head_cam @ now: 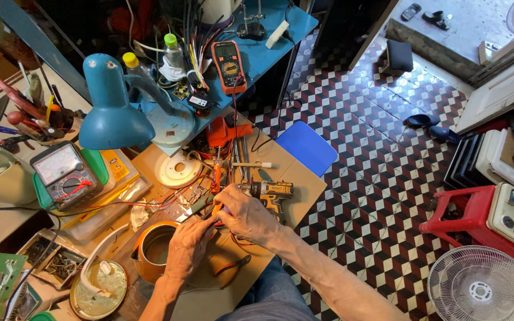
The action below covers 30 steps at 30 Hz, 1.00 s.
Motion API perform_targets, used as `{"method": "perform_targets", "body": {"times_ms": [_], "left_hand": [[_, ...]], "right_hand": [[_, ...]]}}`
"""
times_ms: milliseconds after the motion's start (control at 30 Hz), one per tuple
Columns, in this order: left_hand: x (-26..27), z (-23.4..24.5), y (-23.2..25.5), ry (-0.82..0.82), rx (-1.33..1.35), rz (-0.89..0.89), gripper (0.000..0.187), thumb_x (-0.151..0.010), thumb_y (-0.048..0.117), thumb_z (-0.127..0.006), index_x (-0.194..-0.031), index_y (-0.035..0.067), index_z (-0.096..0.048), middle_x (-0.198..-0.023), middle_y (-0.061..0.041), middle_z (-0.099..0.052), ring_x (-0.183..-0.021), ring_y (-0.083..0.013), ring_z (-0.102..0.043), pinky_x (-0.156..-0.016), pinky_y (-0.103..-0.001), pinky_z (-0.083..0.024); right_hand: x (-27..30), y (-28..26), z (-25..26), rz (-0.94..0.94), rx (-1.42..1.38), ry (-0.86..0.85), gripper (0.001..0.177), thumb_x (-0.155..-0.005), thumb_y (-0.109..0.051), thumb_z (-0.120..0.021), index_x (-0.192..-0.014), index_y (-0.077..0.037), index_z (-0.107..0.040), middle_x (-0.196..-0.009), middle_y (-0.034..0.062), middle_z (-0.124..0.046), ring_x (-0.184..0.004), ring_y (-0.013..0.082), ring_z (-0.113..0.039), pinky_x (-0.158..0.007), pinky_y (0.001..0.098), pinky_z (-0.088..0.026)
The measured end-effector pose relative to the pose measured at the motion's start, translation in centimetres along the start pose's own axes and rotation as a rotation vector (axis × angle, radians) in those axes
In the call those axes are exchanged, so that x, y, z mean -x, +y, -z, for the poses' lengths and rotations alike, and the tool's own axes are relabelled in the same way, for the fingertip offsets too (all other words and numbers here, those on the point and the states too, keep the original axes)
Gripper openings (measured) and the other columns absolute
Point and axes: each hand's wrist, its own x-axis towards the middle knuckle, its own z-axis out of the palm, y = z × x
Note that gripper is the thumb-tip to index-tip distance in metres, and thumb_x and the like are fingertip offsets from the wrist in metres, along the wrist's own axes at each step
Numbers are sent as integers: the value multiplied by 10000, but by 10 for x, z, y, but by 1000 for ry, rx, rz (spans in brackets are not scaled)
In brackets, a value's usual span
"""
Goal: The person repairs an orange electric kettle by using a cordless drill to remove screws, then uses a screwdriver and pliers to adjust internal components and wires. The person repeatedly repositions the kettle and manipulates the handle and internal parts throughout the process.
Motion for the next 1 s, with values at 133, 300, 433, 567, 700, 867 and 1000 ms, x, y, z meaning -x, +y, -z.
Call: {"method": "perform_targets", "body": {"times_ms": [133, 300, 433, 567, 700, 867, 1000], "left_hand": [[-3, -1, 1, 1, 6, 23, 182, -852, 128, -739, -1028, 84, -725, -890, -96, -720, -867, -295, -677, -784, -404, -522], [-7, 1, 10, 6, 15, 93, 139, -830, 160, -771, -926, 86, -704, -818, -98, -674, -797, -299, -656, -736, -404, -523], [-13, 5, 13, -27, 4, 145, 182, -808, 181, -791, -882, 66, -672, -804, -91, -648, -774, -297, -645, -705, -407, -513], [-14, 7, 13, -97, 49, 172, 200, -806, 183, -793, -913, 62, -674, -837, -73, -674, -807, -276, -669, -740, -392, -521], [-10, 6, 9, 52, 16, -96, 230, -775, 130, -759, -993, 73, -713, -1045, -119, -723, -932, -322, -669, -821, -395, -517], [-8, 0, 2, 17, 99, 81, 212, -794, 150, -802, -949, 62, -687, -942, -100, -706, -902, -317, -673, -802, -400, -536], [2, -8, -12, 3, 124, 55, 198, -815, 151, -789, -926, 53, -658, -856, -118, -641, -850, -328, -639, -774, -421, -507]], "right_hand": [[-1, 3, 0, 39, 96, -12, 202, -918, -94, -657, -1107, -39, -614, -1052, 107, -598, -881, 248, -674, -792, 361, -574], [-2, 5, -4, 146, 360, 55, 197, -877, -133, -668, -1066, -94, -705, -1026, 131, -597, -931, 305, -638, -757, 410, -559], [-2, 2, -8, -80, 331, -48, 188, -983, -185, -651, -1127, -70, -692, -1033, 144, -601, -896, 316, -658, -708, 434, -561], [-1, -4, -4, -191, 160, 2, 255, -936, -194, -676, -1123, -25, -633, -1067, 136, -636, -935, 337, -678, -768, 444, -564], [-4, -14, 3, -280, -8, -40, 383, -867, -163, -698, -1207, -33, -577, -1120, 140, -596, -828, 273, -715, -771, 408, -565], [-2, -16, -7, -403, -333, 129, 474, -843, -226, -813, -1227, -44, -605, -963, 81, -668, -856, 154, -671, -772, 319, -564], [7, 3, -49, -545, -973, 168, 458, -826, -134, -818, -1209, -20, -594, -991, 57, -664, -882, 120, -639, -763, 280, -527]]}}
